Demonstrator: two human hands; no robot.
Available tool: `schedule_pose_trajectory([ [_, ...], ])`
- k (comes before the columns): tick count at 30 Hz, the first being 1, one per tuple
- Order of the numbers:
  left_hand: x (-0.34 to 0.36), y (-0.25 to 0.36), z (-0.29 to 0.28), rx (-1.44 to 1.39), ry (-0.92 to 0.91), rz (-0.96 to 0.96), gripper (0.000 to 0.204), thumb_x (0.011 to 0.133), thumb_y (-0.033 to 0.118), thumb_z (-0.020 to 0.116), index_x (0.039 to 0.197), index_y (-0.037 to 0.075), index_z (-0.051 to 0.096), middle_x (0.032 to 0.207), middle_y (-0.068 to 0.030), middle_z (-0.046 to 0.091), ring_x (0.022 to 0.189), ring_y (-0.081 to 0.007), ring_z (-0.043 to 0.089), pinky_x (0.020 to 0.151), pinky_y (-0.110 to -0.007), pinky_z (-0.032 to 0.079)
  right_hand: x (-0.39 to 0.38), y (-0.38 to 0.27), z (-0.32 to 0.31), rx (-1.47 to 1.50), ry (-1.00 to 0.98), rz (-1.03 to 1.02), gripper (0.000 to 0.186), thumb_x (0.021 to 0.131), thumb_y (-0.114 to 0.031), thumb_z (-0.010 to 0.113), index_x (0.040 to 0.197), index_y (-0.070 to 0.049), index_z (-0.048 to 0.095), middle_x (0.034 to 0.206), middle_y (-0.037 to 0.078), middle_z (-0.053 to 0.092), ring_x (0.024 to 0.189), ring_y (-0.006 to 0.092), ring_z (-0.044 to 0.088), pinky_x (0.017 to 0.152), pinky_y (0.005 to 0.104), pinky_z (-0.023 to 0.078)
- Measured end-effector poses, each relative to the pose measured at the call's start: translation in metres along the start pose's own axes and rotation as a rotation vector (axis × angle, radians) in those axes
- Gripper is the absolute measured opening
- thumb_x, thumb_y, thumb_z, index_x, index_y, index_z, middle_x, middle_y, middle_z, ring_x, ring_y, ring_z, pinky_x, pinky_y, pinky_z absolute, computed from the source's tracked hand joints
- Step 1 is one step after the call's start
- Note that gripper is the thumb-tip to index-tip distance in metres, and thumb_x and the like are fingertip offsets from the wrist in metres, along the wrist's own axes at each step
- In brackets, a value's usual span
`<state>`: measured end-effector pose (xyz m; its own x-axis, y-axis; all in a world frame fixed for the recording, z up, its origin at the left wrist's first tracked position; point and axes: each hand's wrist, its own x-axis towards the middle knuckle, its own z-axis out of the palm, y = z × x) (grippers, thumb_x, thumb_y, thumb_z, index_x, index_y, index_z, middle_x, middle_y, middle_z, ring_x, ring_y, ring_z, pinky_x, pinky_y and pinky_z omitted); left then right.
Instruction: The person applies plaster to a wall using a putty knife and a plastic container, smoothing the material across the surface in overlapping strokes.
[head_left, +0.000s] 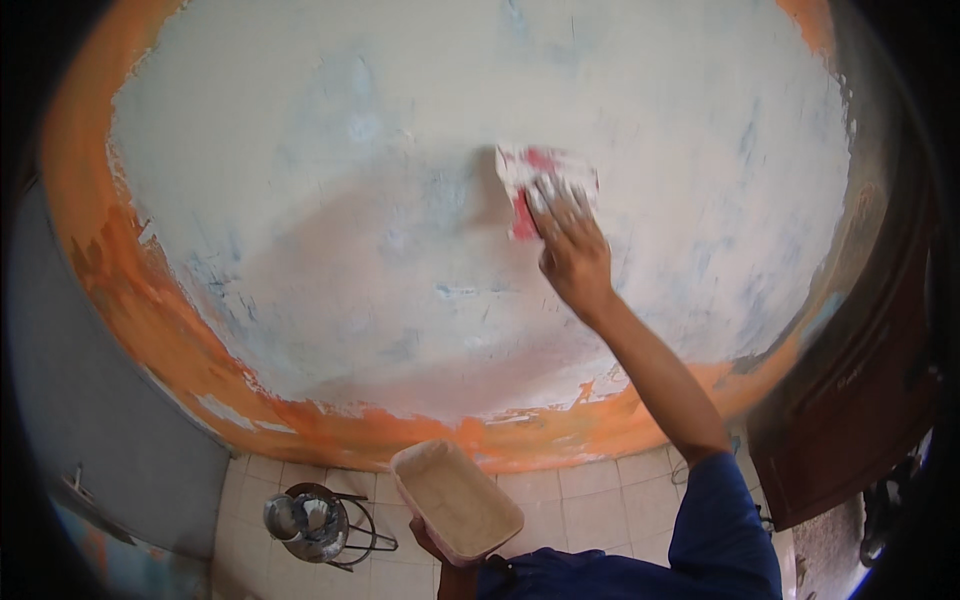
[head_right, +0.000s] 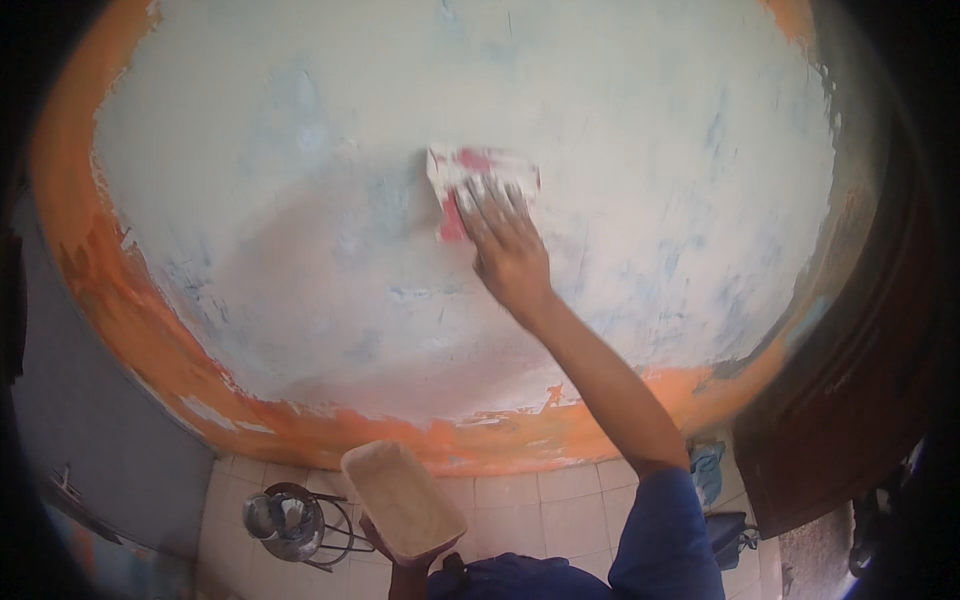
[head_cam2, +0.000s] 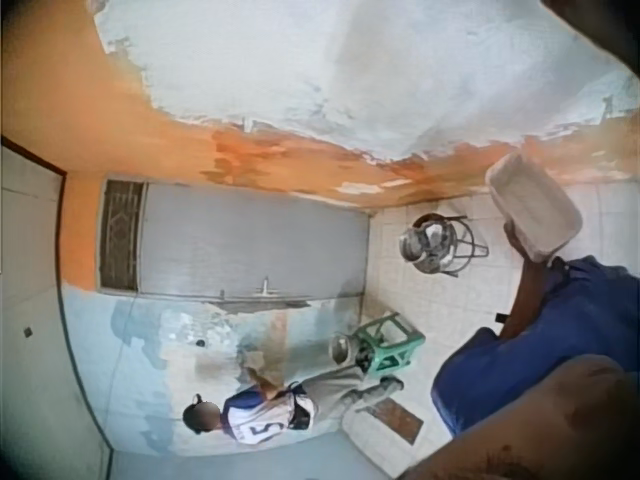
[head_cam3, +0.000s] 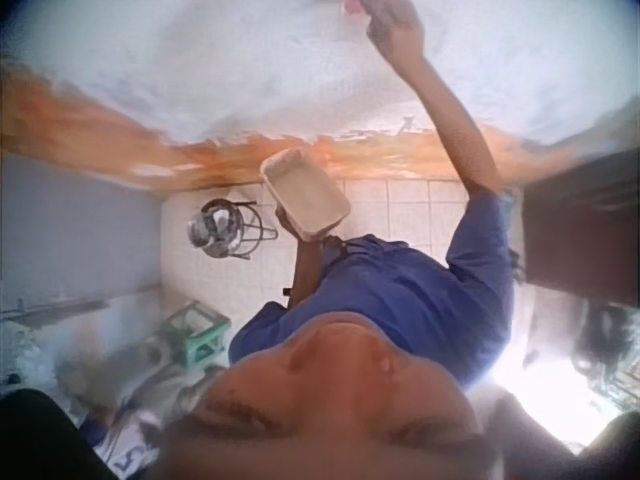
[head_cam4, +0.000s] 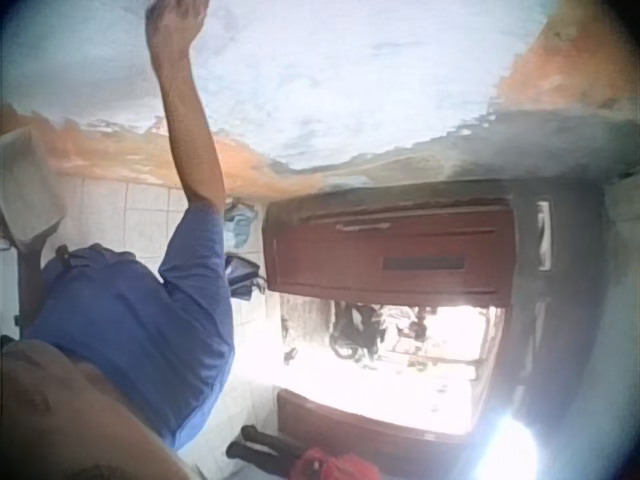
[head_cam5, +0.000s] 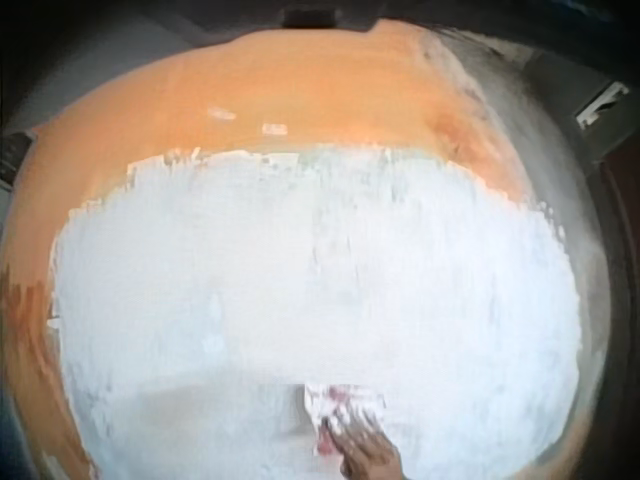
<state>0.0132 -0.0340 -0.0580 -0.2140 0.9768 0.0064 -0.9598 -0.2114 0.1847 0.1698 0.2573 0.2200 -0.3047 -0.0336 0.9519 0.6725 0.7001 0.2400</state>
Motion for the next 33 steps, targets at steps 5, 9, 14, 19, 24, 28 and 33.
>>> schedule_pose_trajectory([
  [5,0.008,0.003,-0.002,-0.068,0.0,0.023,0.072,0.086,0.064,0.034,0.139,0.015,0.034,0.133,-0.0092,0.046,0.115,-0.0342,0.052,0.087,-0.056,0.049,-0.012,-0.002,0.046,-0.088,-0.09,-0.022,0.057,0.065,0.011,0.051,0.12,0.001,0.056,0.126,0.018,0.055,0.121,0.0336,0.049,0.106,0.0477,0.035],
  [9,0.014,0.007,-0.013,0.015,-0.005,0.042,0.075,0.085,0.066,0.034,0.14,0.017,0.032,0.136,-0.0085,0.043,0.115,-0.0349,0.051,0.087,-0.056,0.049,-0.101,-0.034,0.072,-0.061,-0.271,-0.083,0.052,0.071,0.004,0.052,0.123,0.002,0.054,0.129,0.02,0.051,0.125,0.0356,0.045,0.107,0.0506,0.032],
  [14,0.021,0.018,-0.043,0.047,0.003,0.071,0.08,0.081,0.071,0.039,0.142,0.019,0.029,0.138,-0.0091,0.041,0.118,-0.0362,0.048,0.087,-0.06,0.047,-0.21,-0.1,0.052,0.148,-0.4,-0.018,0.05,0.074,-0.002,0.055,0.124,0.0,0.054,0.128,0.019,0.052,0.124,0.0346,0.046,0.107,0.0496,0.033],
  [19,0.027,0.026,-0.012,0.022,-0.076,0.057,0.081,0.081,0.071,0.04,0.142,0.018,0.029,0.137,-0.0093,0.042,0.118,-0.0362,0.048,0.087,-0.059,0.047,-0.13,-0.05,-0.008,0.046,-0.36,0.073,0.06,0.066,0.005,0.053,0.126,-0.003,0.054,0.131,0.016,0.052,0.124,0.0322,0.047,0.106,0.0473,0.036],
  [24,0.034,0.023,-0.014,0.03,-0.061,0.006,0.076,0.084,0.068,0.036,0.14,0.017,0.033,0.135,-0.0099,0.044,0.116,-0.0323,0.05,0.086,-0.056,0.049,0.012,0.037,-0.022,-0.228,0.143,0.04,0.063,0.065,0.017,0.049,0.123,-0.005,0.057,0.129,0.014,0.054,0.121,0.032,0.05,0.103,0.0461,0.039],
  [28,0.035,0.007,0.047,0.057,-0.079,0.031,0.072,0.086,0.065,0.034,0.139,0.016,0.035,0.131,-0.0099,0.047,0.113,-0.0305,0.053,0.085,-0.053,0.05,0.023,0.062,-0.01,-0.236,-0.012,0.033,0.062,0.064,0.015,0.053,0.122,-0.004,0.057,0.13,0.016,0.053,0.123,0.0329,0.049,0.104,0.0469,0.038],
  [33,0.044,0.003,0.02,0.167,-0.042,0.024,0.071,0.087,0.064,0.032,0.139,0.015,0.034,0.131,-0.0101,0.048,0.113,-0.0303,0.054,0.088,-0.052,0.049,0.011,0.062,0.004,-0.249,-0.112,0.065,0.062,0.063,0.013,0.055,0.122,-0.005,0.057,0.129,0.017,0.053,0.122,0.0328,0.049,0.103,0.0471,0.04],
])
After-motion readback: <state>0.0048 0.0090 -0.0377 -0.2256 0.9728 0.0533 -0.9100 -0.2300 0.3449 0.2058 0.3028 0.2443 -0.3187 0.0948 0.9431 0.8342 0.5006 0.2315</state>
